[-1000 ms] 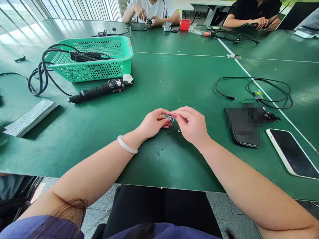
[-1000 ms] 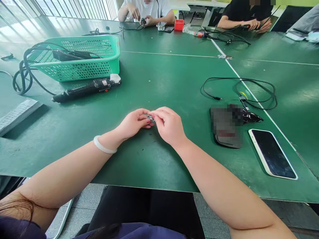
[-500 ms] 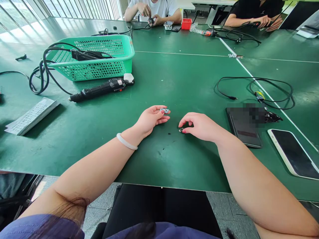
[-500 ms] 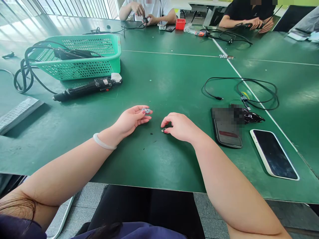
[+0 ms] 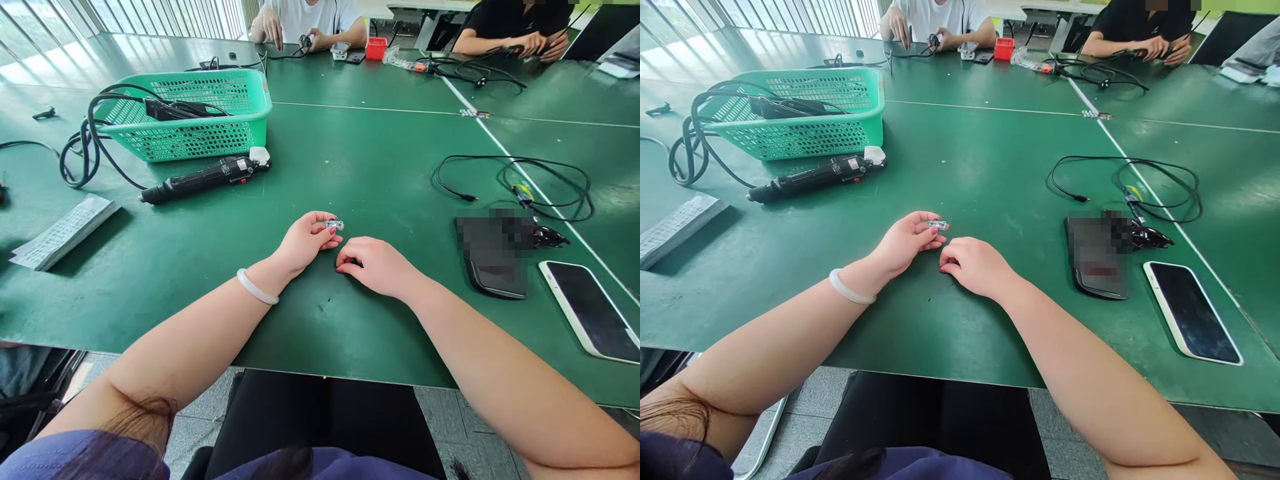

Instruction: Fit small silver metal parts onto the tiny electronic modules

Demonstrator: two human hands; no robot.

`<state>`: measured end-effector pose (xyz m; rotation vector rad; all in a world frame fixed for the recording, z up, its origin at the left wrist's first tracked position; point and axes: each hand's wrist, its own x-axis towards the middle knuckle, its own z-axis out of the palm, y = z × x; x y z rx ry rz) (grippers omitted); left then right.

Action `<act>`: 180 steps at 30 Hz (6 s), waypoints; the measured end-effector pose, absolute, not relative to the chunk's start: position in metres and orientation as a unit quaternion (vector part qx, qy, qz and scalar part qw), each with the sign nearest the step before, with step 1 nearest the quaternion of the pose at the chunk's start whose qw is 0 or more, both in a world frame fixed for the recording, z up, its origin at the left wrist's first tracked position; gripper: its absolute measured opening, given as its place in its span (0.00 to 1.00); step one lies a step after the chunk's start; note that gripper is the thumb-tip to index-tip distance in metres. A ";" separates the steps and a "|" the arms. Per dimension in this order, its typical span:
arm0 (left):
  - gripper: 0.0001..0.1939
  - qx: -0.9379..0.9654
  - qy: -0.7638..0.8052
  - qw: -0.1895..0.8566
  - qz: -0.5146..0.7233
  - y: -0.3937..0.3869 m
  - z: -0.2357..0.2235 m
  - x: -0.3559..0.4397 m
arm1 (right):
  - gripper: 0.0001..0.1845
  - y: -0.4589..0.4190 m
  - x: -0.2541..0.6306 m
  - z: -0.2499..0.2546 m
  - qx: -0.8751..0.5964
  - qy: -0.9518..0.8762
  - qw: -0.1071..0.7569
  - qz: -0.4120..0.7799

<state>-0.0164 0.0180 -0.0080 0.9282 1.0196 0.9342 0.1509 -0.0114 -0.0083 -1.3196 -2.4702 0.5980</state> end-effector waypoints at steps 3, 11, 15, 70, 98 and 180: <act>0.06 0.428 0.453 0.667 0.408 0.017 -0.009 -0.016 | 0.09 -0.010 0.151 -0.011 -0.454 -0.853 0.175 0.190; 0.05 0.491 0.453 0.643 0.374 0.015 -0.011 -0.015 | 0.04 -0.009 0.154 -0.009 -0.518 -0.684 0.441 0.264; 0.06 0.515 0.447 0.639 0.357 0.014 -0.010 -0.015 | 0.05 -0.006 0.152 -0.011 -0.516 -0.651 0.464 0.308; 0.09 0.701 0.417 0.459 0.353 0.004 -0.003 -0.018 | 0.08 -0.010 0.165 0.001 -0.470 -0.821 0.321 0.052; 0.07 0.476 0.443 0.619 0.440 0.018 -0.011 -0.016 | 0.05 -0.008 0.172 -0.001 -0.494 -0.845 0.170 0.115; 0.08 0.568 0.415 0.590 0.397 0.007 -0.013 -0.009 | 0.11 -0.017 0.148 0.001 -0.579 -0.587 0.454 0.339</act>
